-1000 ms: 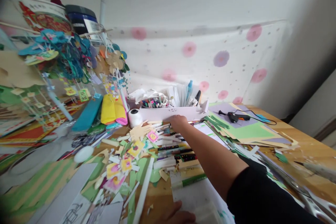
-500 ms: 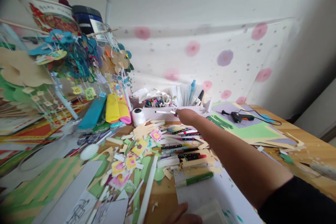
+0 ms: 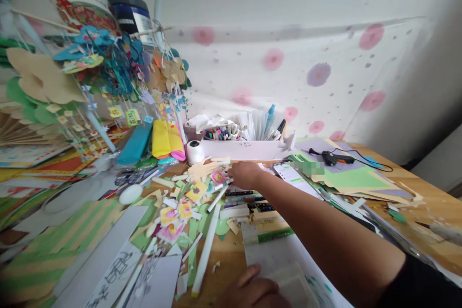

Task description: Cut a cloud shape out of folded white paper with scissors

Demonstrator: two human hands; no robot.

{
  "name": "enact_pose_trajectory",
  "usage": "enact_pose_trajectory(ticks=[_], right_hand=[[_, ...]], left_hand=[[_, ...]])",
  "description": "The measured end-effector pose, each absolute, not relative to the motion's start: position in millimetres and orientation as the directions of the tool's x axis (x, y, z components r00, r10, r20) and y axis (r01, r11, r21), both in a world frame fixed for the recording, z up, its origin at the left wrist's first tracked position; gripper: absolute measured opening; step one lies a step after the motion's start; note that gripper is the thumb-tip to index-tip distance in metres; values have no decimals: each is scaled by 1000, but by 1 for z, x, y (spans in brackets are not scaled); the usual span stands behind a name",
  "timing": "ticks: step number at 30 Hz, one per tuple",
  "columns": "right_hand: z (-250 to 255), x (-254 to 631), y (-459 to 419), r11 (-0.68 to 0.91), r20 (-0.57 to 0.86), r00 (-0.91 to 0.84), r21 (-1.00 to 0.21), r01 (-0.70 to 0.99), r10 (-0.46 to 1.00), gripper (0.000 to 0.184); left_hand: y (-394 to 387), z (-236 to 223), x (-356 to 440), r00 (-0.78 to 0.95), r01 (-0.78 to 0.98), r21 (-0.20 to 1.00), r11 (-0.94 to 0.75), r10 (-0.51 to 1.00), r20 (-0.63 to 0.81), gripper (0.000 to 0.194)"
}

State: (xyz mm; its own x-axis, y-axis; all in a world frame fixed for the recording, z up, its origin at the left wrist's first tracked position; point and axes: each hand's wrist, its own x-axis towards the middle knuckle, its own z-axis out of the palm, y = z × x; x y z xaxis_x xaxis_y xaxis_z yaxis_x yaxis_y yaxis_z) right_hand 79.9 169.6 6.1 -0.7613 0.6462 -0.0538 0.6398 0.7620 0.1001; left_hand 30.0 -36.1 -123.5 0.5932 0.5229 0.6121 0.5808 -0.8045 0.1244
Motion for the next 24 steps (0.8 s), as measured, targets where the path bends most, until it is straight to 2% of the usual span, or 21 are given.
enact_pose_trajectory(ticks=[3, 6, 9, 12, 17, 19, 22, 24], right_hand=[[9, 84, 168, 774, -49, -773, 77, 629, 633, 29], [17, 91, 160, 799, -13, -799, 43, 600, 601, 43], [29, 105, 147, 815, 37, -815, 11, 579, 578, 36], [38, 131, 128, 816, 66, -814, -16, 578, 578, 25], [29, 186, 69, 800, 177, -780, -112, 589, 600, 19], [18, 203, 36, 782, 174, -763, -153, 604, 623, 18], [0, 220, -8, 755, 121, -748, -180, 630, 653, 15], [-10, 227, -26, 748, 117, -741, -187, 637, 661, 20]], left_hand=[[-36, -118, 28, 608, 567, 104, -817, 500, 616, 18], [-36, -116, 25, 585, 554, 124, -823, 491, 646, 12], [-37, -110, 21, 587, 505, 160, -848, 473, 657, 11], [-38, -98, 17, 608, 515, 191, -836, 513, 606, 13], [-44, -71, 8, 750, 447, 32, -894, 395, 531, 15], [-47, -61, 4, 787, 427, 6, -904, 374, 491, 13], [-54, -44, -1, 746, 471, 74, -879, 442, 498, 14], [-59, -32, -3, 685, 529, 150, -836, 524, 506, 13]])
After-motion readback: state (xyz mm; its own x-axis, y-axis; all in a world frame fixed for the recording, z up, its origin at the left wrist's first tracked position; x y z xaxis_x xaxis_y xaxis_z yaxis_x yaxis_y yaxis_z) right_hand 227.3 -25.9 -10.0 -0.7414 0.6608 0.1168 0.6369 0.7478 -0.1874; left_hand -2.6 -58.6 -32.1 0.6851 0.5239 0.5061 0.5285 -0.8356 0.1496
